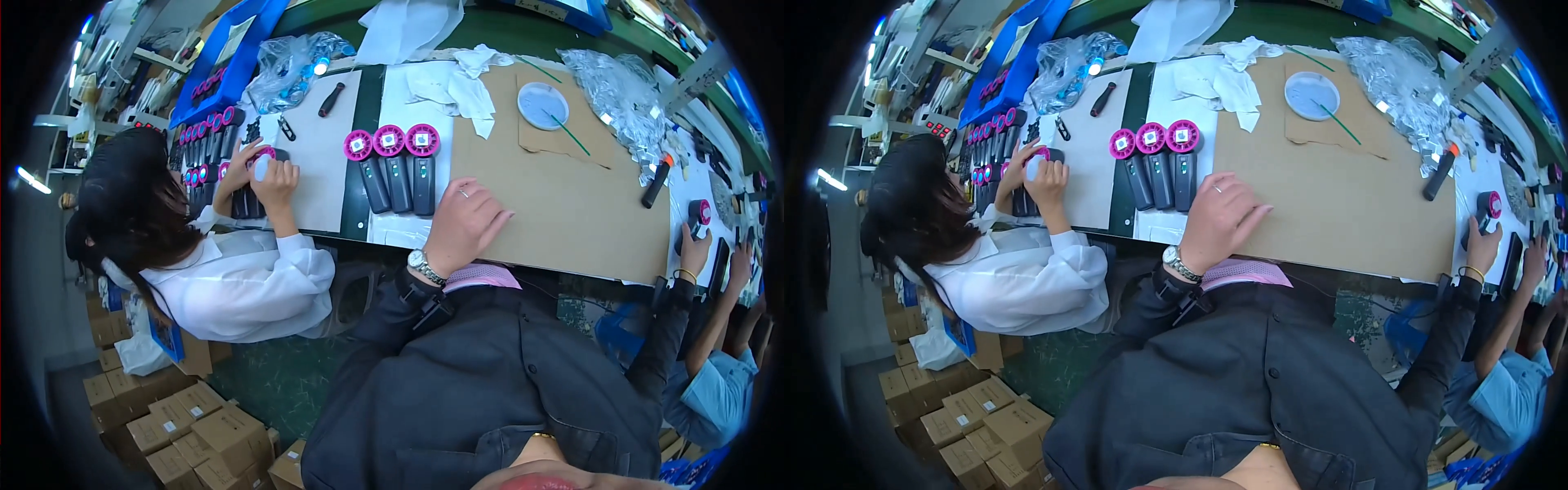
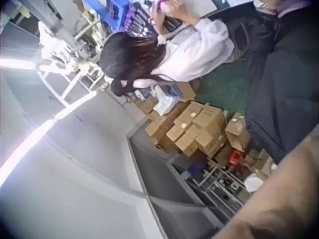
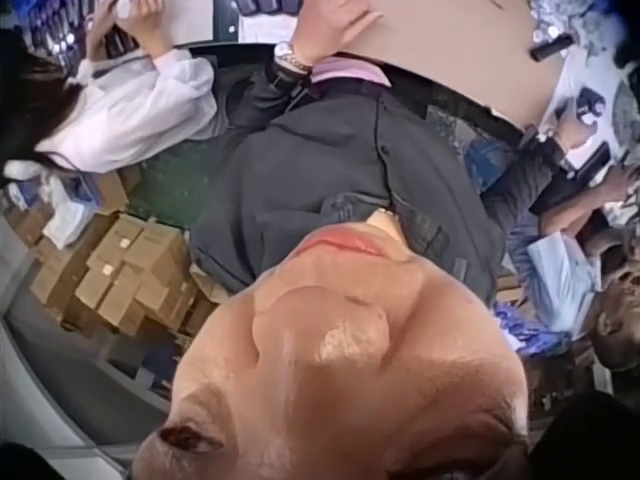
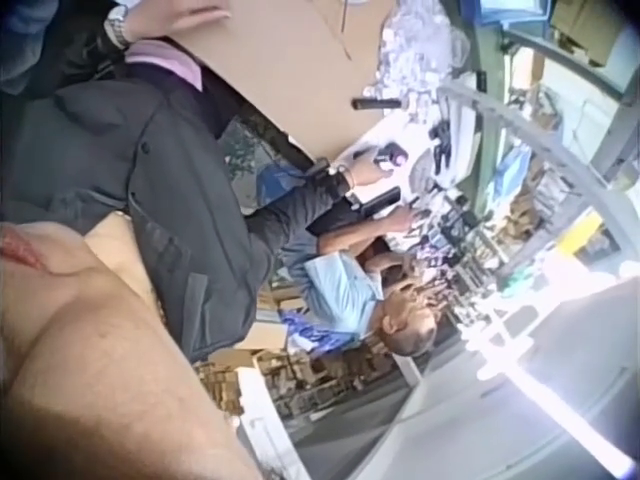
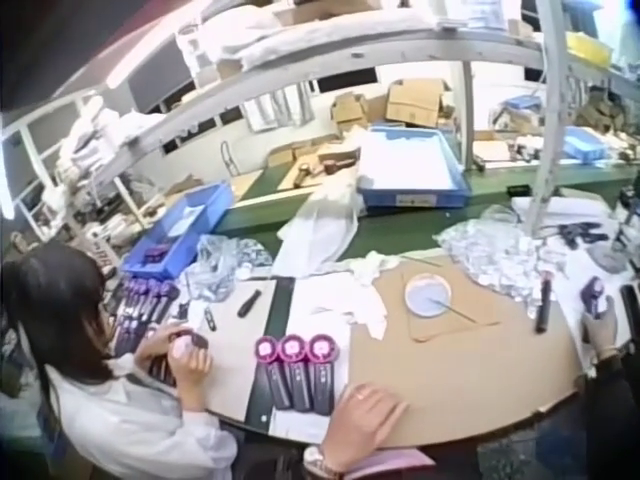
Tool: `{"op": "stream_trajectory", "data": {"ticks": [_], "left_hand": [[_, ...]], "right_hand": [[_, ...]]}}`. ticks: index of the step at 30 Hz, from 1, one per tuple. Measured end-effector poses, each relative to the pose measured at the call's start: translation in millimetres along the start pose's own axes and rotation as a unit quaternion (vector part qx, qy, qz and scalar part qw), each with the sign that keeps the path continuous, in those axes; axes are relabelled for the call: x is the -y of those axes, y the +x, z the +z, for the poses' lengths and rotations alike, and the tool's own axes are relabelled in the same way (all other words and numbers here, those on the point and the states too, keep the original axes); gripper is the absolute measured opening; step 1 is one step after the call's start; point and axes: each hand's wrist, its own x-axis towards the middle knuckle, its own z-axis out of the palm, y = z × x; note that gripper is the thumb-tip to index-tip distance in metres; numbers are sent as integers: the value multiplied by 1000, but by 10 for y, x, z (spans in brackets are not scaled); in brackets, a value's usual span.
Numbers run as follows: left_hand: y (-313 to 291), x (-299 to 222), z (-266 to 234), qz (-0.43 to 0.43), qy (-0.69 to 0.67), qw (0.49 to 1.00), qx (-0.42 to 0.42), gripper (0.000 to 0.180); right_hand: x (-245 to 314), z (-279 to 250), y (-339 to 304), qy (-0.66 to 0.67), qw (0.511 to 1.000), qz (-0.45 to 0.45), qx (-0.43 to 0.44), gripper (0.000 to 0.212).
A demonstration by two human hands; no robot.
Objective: The person picks up a small square component and places it onto the center of a handheld fan, then applies a substance using a thin applicator. They wipe the fan with a cloth and fit a cylindrical cover over the fan head before setting it aside.
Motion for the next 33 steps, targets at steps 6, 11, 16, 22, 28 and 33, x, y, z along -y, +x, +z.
{"op": "stream_trajectory", "data": {"ticks": [6,11,16,22,28,33], "left_hand": [[-2,37,39,-4,0,1000,30,11],[81,54,162,3,-32,999,37,12],[284,-72,222,13,-18,999,31,16],[414,-47,46,102,77,990,65,14],[426,5,49,193,170,961,97,14],[467,-10,70,208,177,958,85,14]], "right_hand": [[405,-320,-358,195,981,-5,12,87],[2020,-1018,-1696,379,910,-85,143,83],[2816,-921,-2517,350,884,-214,224,79],[3117,-704,-2801,343,865,-235,279,81],[3223,-587,-2813,317,873,-257,266,82],[3319,-558,-2859,308,880,-259,251,84]]}}
